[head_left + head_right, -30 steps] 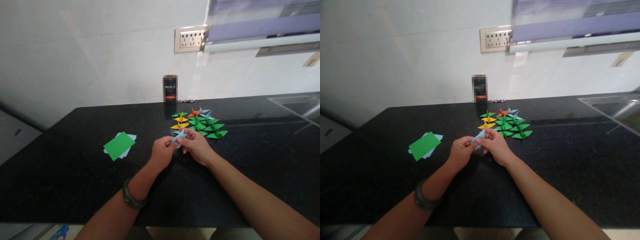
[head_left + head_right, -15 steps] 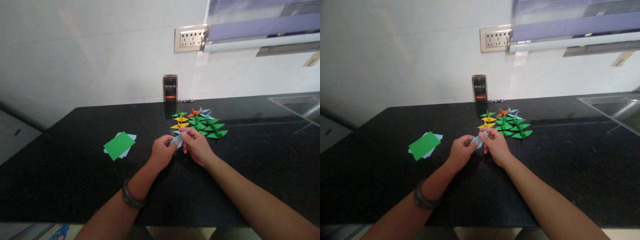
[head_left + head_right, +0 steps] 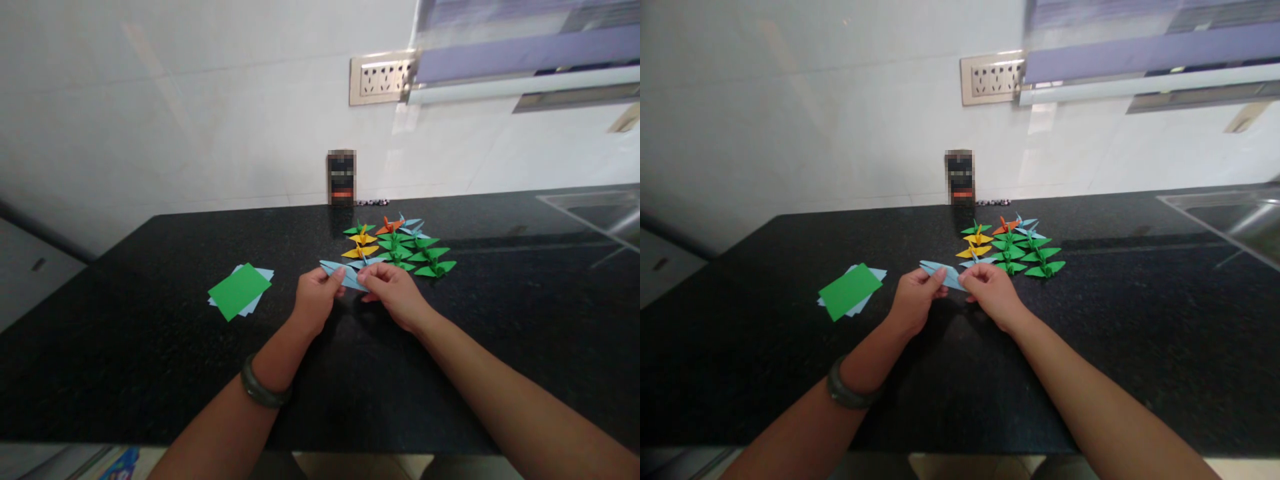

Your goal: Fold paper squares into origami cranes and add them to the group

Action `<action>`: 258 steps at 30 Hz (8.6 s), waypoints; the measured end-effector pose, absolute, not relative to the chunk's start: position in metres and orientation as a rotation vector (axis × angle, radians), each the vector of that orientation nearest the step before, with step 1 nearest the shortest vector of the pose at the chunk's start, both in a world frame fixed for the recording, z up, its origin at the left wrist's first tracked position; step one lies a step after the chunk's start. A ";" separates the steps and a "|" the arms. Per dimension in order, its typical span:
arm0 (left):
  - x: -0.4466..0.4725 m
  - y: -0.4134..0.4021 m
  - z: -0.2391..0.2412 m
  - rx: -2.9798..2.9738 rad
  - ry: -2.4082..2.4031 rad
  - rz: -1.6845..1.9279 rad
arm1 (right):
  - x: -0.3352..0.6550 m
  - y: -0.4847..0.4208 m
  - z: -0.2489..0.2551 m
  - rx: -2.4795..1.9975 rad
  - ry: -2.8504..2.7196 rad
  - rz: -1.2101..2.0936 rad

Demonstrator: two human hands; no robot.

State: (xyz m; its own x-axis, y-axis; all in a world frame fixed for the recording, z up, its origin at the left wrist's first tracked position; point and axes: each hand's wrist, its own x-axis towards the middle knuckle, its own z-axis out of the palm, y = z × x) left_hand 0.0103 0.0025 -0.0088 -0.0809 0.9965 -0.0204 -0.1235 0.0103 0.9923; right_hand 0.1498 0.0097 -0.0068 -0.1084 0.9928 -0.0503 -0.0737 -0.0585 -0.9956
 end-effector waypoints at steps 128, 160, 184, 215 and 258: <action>0.010 0.000 -0.004 1.104 1.135 1.090 | 0.152 0.011 -0.011 -1.078 -1.201 1.260; 0.007 0.005 -0.006 1.034 1.167 1.036 | 0.170 0.015 -0.005 -0.720 -2.344 0.246; 0.004 0.006 -0.003 0.938 1.114 0.980 | 0.161 0.018 -0.010 -0.975 -2.532 0.020; 0.002 0.008 -0.010 0.979 1.080 1.141 | 0.159 0.019 -0.016 -1.130 -1.752 0.918; 0.012 0.003 -0.010 1.138 1.188 1.239 | 0.155 0.018 -0.018 -1.022 -1.868 0.118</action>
State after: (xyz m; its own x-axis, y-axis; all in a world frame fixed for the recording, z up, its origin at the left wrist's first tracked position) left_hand 0.0122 0.0032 -0.0096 -0.0214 0.9996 -0.0210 -0.0628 0.0196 0.9978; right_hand 0.1549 0.0177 -0.0178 -0.1807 0.6904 0.7005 0.5964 0.6433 -0.4801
